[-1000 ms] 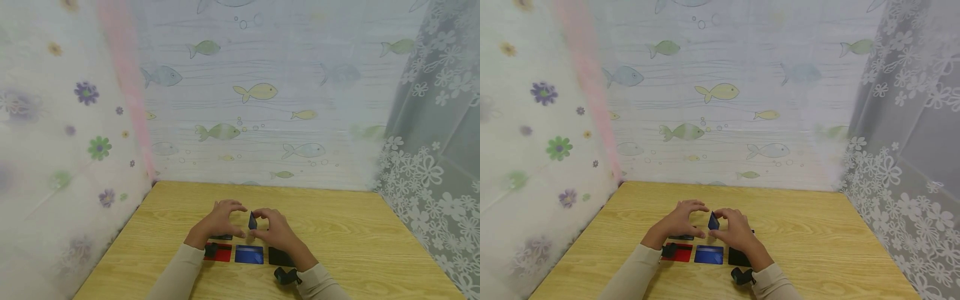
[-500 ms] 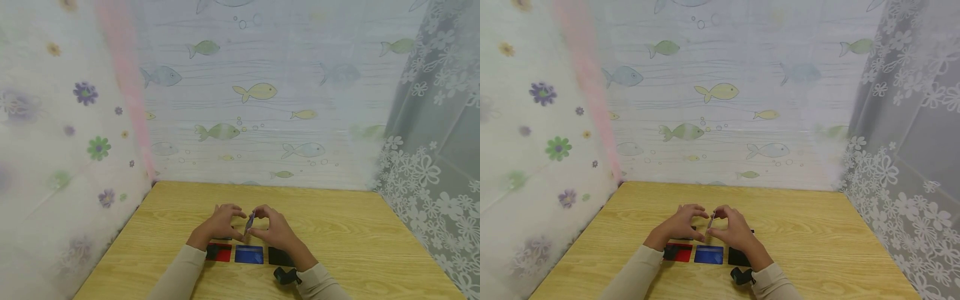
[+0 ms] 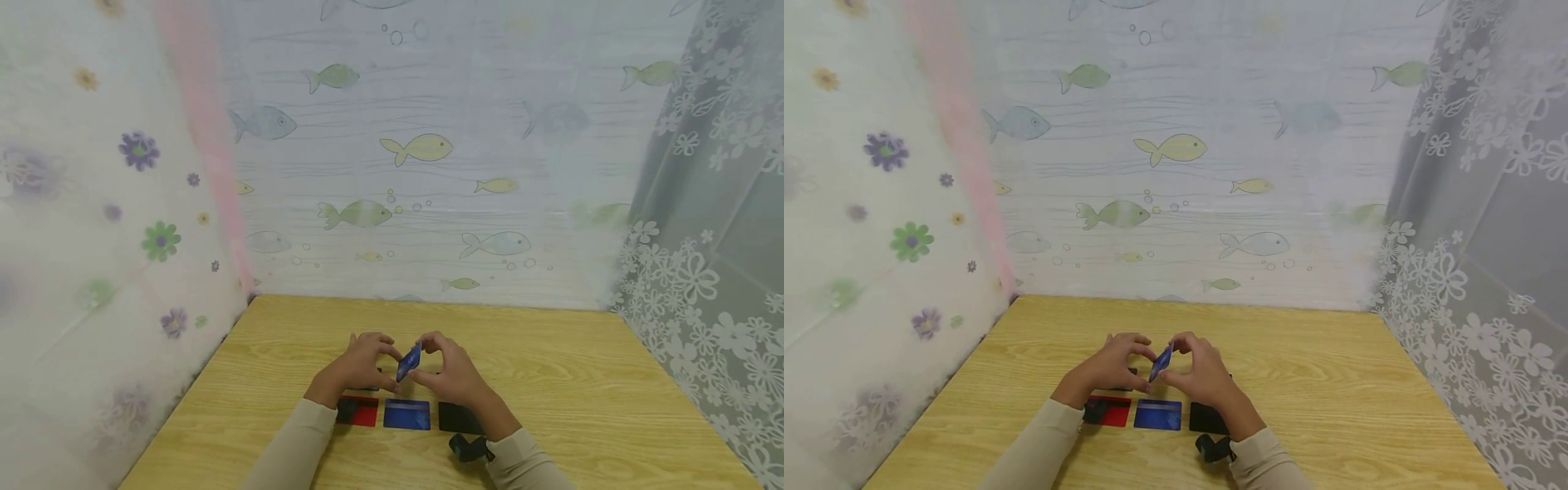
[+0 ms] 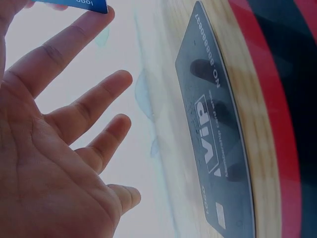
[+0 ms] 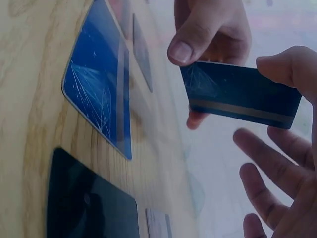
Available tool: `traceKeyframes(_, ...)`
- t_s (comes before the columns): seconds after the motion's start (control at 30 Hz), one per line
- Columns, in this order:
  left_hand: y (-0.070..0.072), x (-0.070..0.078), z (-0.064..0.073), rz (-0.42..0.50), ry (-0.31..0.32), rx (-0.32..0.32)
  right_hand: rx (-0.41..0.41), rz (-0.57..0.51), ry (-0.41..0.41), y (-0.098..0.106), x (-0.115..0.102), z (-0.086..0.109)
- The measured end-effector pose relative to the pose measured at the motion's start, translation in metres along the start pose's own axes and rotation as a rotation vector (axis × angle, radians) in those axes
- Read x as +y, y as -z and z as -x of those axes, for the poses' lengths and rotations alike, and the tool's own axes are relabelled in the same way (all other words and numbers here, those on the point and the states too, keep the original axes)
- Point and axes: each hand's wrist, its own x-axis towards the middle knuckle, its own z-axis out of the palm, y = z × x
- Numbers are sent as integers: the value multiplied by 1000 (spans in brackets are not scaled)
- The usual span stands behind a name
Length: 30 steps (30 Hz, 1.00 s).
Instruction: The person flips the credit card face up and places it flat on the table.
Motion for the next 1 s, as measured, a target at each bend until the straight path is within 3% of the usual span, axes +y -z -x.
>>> traceKeyframes(0.2,2,-1,1,18,30,-4,9,104,-39,4,8,0)
traceKeyframes(0.53,3,-5,0,-4,65,7,28,280,-3,10,17,1)
traceKeyframes(0.77,1,-12,0,-45,78,6,-11,444,6,11,23,1)
traceKeyframes(1.0,2,-13,1,-70,63,11,-66,477,-2,11,26,3)
